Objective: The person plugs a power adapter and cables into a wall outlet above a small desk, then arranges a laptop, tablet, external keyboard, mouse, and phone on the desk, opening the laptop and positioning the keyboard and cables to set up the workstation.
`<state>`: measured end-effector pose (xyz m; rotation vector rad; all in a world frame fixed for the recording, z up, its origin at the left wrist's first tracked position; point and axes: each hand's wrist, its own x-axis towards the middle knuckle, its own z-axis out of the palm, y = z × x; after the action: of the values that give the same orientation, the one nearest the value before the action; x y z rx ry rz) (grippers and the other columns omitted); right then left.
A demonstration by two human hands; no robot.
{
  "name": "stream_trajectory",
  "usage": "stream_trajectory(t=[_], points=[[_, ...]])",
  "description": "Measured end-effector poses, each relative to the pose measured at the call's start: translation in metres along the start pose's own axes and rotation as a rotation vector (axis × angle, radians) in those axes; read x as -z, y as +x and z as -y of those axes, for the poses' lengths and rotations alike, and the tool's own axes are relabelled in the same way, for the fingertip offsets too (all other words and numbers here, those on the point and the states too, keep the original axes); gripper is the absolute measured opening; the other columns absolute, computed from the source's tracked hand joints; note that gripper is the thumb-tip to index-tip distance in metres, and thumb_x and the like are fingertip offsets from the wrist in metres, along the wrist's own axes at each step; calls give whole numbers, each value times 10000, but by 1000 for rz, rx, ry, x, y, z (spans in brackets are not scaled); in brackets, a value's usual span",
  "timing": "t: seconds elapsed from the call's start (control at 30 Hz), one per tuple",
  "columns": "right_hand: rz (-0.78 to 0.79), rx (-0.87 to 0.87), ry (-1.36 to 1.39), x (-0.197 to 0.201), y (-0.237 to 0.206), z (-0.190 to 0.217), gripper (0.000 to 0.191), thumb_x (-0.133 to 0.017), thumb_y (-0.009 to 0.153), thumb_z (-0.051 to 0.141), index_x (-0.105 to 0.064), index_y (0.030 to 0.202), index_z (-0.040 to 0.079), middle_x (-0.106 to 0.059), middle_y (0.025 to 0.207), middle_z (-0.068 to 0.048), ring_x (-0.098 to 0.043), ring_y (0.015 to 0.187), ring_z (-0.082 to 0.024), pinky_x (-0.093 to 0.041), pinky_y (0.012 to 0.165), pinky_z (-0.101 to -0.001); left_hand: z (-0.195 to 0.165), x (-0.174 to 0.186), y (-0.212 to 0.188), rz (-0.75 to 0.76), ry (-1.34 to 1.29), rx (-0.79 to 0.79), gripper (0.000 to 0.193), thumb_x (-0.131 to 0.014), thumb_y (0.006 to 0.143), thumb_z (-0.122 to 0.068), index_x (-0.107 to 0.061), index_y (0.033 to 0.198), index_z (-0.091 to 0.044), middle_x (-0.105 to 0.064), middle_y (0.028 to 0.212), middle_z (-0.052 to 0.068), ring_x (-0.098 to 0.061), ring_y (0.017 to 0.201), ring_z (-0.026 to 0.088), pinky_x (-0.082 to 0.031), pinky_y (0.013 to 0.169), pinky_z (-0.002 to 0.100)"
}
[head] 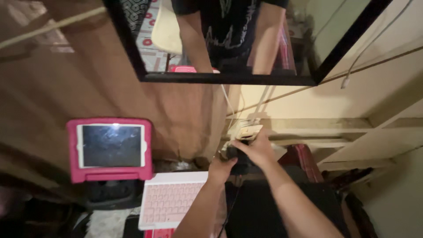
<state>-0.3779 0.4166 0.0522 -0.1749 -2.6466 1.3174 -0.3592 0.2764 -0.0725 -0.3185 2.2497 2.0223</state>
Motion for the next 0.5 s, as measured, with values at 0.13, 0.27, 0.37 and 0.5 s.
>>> stream_trajectory(t=[0.13, 0.27, 0.37, 0.5], points=[[-109, -131, -79, -10, -4, 9, 938, -910, 617, 520, -469, 1288, 34, -718, 1180, -180, -692, 1112, -345, -530, 949, -432, -13, -22, 5, 109, -382, 209, 498, -841, 757, -239, -740, 1172, 18, -775, 996, 130, -702, 788, 213, -541, 632, 373], [-167, -191, -106, -14, 0, 9, 893, -883, 654, 549, -505, 1296, 56, -730, 1156, -185, -690, 1113, -368, -532, 947, -448, -17, -34, -10, 28, -236, 237, 470, -888, 731, -254, -739, 1099, -2, -798, 992, 130, -720, 753, 210, -562, 611, 356], [-186, -225, -76, -11, 4, 8, 869, -882, 638, 565, -540, 1262, 67, -755, 1127, -161, -720, 1090, -340, -551, 945, -430, -14, -38, -33, 17, -59, 171, 462, -910, 749, -291, -760, 1106, -39, -802, 982, 129, -694, 743, 208, -534, 630, 335], [-161, -208, -68, -3, 7, 10, 862, -880, 634, 563, -541, 1258, 76, -761, 1127, -136, -730, 1080, -304, -554, 938, -414, -18, -19, -57, 80, -114, 256, 484, -915, 742, -286, -728, 1116, -42, -771, 949, 108, -698, 752, 189, -562, 602, 370]])
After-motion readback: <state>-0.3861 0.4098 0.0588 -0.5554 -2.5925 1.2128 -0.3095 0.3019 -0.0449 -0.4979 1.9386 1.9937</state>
